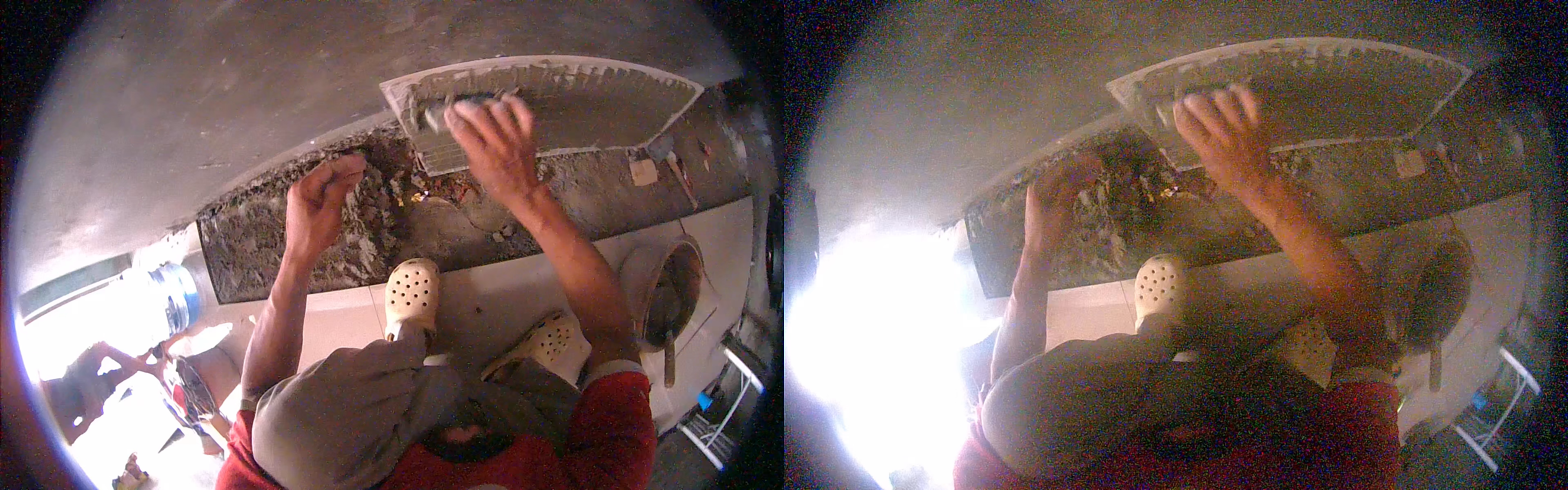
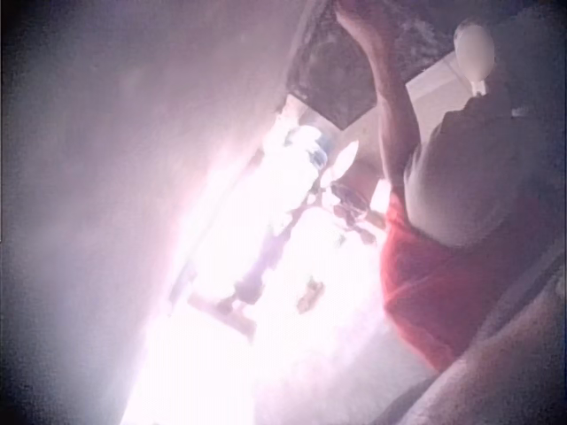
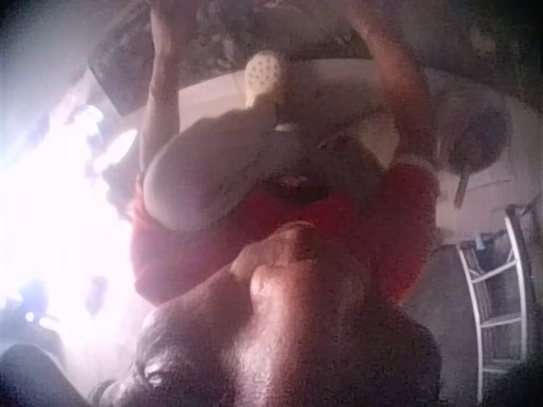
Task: The person spreads cement on the floor with a trowel, applies adhesive to the back of a tile, places the tile onto the prepared area, and taps it with a rubber mallet to secure it.
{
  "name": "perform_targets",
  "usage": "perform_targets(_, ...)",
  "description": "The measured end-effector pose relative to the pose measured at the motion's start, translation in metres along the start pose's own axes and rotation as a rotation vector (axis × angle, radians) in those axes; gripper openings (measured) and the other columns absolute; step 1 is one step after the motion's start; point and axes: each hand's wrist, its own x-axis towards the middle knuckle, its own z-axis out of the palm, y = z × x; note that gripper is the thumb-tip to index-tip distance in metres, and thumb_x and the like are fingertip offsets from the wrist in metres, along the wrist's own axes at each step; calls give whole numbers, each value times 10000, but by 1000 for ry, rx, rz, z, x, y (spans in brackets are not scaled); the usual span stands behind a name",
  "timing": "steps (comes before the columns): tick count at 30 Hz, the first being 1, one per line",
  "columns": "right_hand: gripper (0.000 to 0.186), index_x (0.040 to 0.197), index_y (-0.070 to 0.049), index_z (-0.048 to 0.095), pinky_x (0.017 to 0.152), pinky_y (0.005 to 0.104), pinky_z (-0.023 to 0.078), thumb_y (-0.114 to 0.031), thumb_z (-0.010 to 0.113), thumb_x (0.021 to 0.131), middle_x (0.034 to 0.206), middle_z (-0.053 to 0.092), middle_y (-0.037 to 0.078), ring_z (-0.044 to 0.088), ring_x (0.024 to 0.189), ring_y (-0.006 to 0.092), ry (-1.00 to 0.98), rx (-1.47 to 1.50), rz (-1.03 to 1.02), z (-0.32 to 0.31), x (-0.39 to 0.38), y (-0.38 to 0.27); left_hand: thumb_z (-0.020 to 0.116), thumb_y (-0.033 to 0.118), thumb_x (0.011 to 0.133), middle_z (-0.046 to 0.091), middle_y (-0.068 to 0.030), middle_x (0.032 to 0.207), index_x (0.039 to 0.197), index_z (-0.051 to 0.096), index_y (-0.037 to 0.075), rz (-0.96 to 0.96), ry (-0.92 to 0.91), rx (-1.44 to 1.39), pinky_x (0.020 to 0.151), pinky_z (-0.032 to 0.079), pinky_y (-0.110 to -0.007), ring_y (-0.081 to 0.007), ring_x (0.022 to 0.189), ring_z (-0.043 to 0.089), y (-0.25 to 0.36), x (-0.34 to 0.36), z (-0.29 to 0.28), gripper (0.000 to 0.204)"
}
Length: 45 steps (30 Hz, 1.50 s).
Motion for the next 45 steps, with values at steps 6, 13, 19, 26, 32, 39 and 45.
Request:
perform_targets(6, 299, 1100, -118, 659, 1006, 514, 418, -142, 731, 811, 1163, 638, 61, 603, 1105, 292, -375, 142, 83, -39, -68, -12, 527, 85, 1027, 725, -137, 1226, 1265, 690, -34, 0, -7, -116, 1023, 544, -382, -227, 1141, 686, -17, 10, 8, 312)
perform_targets(13, 333, 1168, -72, 624, 877, 518, 504, -271, 723, 921, 1061, 666, 157, 660, 1007, 391, -488, 369, 602, -228, -87, 61, 561, 174, 1040, 711, -149, 1245, 1271, 677, -45, -4, -32, -89, 995, 550, -391, -243, 1131, 685, -30, 22, 24, 339)
perform_targets(19, 357, 1197, -51, 654, 945, 366, 511, -333, 697, 983, 1118, 673, 81, 642, 1038, 202, -505, 8, 754, -402, -134, 169, 570, 194, 1039, 705, -160, 1257, 1305, 656, -40, -98, -71, -102, 1014, 537, -405, -253, 1136, 679, -36, 31, 31, 364)
perform_targets(26, 239, 1168, -53, 649, 890, 359, 515, -152, 718, 962, 1069, 666, 42, 606, 969, 156, -491, -49, 987, -404, -243, 189, 581, 190, 1023, 681, -147, 1313, 1307, 667, -28, -48, -121, -172, 1007, 543, -399, -243, 1175, 668, -25, 20, 26, 367)
perform_targets(32, 204, 1125, -63, 649, 797, 351, 523, -134, 716, 946, 999, 666, 31, 594, 873, 150, -622, -53, 1080, -439, -278, 194, 570, 204, 1033, 673, -148, 1327, 1381, 617, -8, -139, -104, -89, 1026, 528, -406, -258, 1214, 646, -46, 26, 23, 410)
perform_targets(39, 308, 1172, -110, 682, 927, 482, 509, -109, 694, 864, 1113, 647, 113, 617, 1108, 332, -924, -640, 719, -424, -304, 169, 554, 243, 1049, 676, -150, 1315, 1393, 600, -11, -137, -124, -170, 1046, 504, -414, -259, 1219, 641, -28, 19, 34, 430)
perform_targets(45, 334, 1158, -120, 708, 965, 512, 473, -179, 700, 829, 1126, 636, 139, 586, 1164, 347, -1304, -672, 798, -412, -271, 162, 541, 280, 1054, 681, -142, 1300, 1369, 608, -19, -156, -2, -118, 1030, 511, -397, -244, 1189, 647, -17, 21, 44, 439)
